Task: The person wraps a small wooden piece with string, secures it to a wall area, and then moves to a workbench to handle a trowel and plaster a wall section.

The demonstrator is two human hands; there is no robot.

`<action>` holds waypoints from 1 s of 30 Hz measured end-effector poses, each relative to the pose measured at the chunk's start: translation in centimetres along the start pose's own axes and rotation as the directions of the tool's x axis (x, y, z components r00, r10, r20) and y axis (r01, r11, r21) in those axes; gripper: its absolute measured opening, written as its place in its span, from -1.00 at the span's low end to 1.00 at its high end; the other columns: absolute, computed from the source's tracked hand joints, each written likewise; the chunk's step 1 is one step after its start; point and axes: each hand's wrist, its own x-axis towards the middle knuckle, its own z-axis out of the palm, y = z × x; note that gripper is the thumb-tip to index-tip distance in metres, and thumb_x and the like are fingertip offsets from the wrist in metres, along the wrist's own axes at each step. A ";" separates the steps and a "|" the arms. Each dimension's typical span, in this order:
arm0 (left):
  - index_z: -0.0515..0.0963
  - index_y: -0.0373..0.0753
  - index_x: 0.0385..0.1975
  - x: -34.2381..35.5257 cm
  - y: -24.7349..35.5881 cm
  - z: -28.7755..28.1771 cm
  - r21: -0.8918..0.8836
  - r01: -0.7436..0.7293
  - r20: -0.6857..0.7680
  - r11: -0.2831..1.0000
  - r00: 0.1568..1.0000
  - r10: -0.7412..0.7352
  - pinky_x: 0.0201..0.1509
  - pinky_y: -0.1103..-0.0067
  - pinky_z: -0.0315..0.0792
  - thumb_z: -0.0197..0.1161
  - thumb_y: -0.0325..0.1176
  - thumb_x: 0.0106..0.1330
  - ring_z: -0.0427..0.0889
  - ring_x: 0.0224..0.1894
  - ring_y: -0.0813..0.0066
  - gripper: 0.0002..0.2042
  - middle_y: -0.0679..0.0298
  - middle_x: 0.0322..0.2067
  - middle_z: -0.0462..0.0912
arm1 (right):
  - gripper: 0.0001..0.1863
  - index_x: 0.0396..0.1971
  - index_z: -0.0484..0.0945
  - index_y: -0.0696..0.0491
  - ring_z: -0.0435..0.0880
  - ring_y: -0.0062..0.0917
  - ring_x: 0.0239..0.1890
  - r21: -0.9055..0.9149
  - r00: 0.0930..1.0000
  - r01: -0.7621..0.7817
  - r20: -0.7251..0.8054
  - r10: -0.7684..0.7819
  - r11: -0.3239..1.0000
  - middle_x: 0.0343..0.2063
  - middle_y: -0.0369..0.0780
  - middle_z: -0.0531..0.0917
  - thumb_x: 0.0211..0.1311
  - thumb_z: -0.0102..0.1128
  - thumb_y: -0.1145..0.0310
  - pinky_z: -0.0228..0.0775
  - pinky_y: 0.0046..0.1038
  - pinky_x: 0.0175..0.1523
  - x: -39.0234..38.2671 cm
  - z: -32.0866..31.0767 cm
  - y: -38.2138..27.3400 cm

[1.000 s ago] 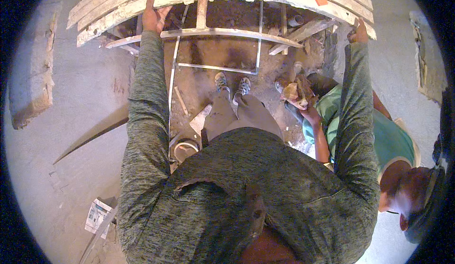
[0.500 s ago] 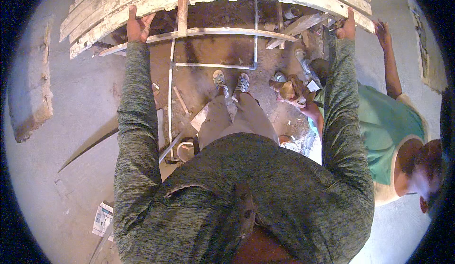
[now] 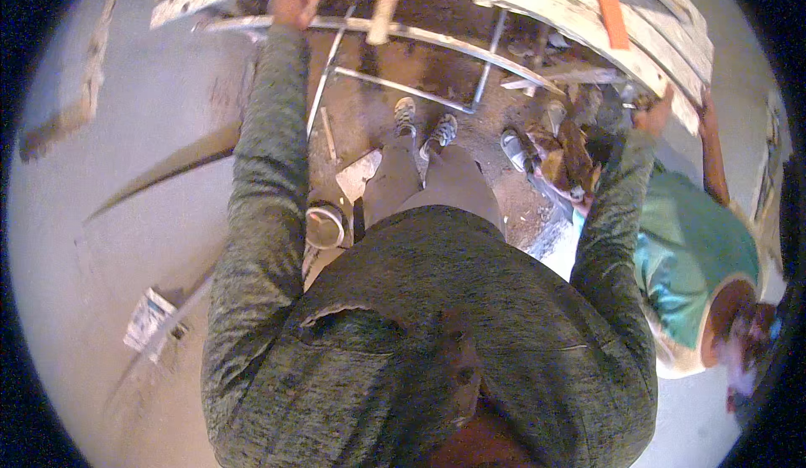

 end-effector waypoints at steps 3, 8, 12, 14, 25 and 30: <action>0.27 -0.48 0.17 -1.9 0.2 12.2 -0.122 0.076 -0.062 0.990 0.995 -0.084 -0.03 0.35 0.61 0.03 -0.17 0.44 0.62 -0.06 0.13 -0.50 -0.03 0.02 0.53 | -0.47 -0.39 0.49 0.01 0.37 -0.54 -0.69 -0.139 0.998 -0.048 -0.050 0.042 0.989 -0.66 -0.31 0.43 0.18 0.11 -0.24 0.17 -0.54 -0.65 -1.1 -3.4 -1.0; 0.04 -0.51 0.31 -3.0 1.9 11.3 0.075 0.068 -0.246 0.995 0.968 -0.047 -0.01 0.28 0.61 0.08 -0.20 0.44 0.56 0.00 0.07 -0.37 -0.18 0.14 0.35 | -0.40 -0.46 0.45 0.05 0.33 -0.54 -0.75 -0.205 0.947 -0.257 0.142 0.288 0.944 -0.74 -0.30 0.38 0.19 0.02 -0.29 0.15 -0.50 -0.70 3.7 -6.1 -1.8; 0.00 -0.49 0.34 -2.7 0.7 9.5 0.113 0.035 -0.183 0.993 0.983 -0.014 -0.05 0.31 0.61 0.09 -0.14 0.43 0.56 -0.03 0.09 -0.32 -0.20 0.16 0.29 | -0.26 -0.49 0.50 0.05 0.40 -0.47 -0.74 -0.310 0.993 -0.099 0.036 0.116 0.946 -0.68 -0.24 0.50 0.09 -0.09 -0.46 0.29 -0.42 -0.67 4.8 -5.0 -0.2; 0.00 -0.46 0.35 -2.0 -0.1 9.7 0.105 0.037 -0.238 0.994 0.971 -0.011 -0.06 0.32 0.61 0.09 -0.15 0.43 0.56 -0.05 0.11 -0.33 -0.19 0.18 0.28 | -0.29 -0.47 0.46 0.07 0.36 -0.51 -0.76 -0.306 0.997 -0.034 0.061 0.055 0.952 -0.71 -0.26 0.45 0.13 -0.07 -0.41 0.25 -0.47 -0.69 5.3 -5.5 0.3; -0.03 -0.41 0.37 -2.3 -0.6 9.4 0.249 0.047 -0.232 0.967 0.973 0.012 0.19 0.31 0.44 -0.02 0.04 0.44 0.46 0.15 0.03 -0.27 -0.15 0.24 0.27 | -0.54 -0.25 0.48 0.05 0.41 -0.49 -0.65 -0.055 0.993 0.012 0.121 -0.005 0.998 -0.62 -0.32 0.43 0.21 0.14 -0.10 0.28 -0.50 -0.57 2.6 -3.0 1.1; -0.02 -0.46 0.33 -0.1 -1.7 7.8 0.159 0.083 -0.244 0.984 0.969 -0.043 0.17 0.28 0.44 0.07 0.07 0.38 0.45 0.14 -0.02 -0.22 -0.22 0.20 0.27 | -0.59 -0.32 0.51 0.00 0.37 -0.55 -0.69 -0.048 0.994 0.042 -0.100 -0.046 0.998 -0.59 -0.33 0.50 0.27 0.07 -0.09 0.19 -0.51 -0.62 -3.4 0.1 -0.3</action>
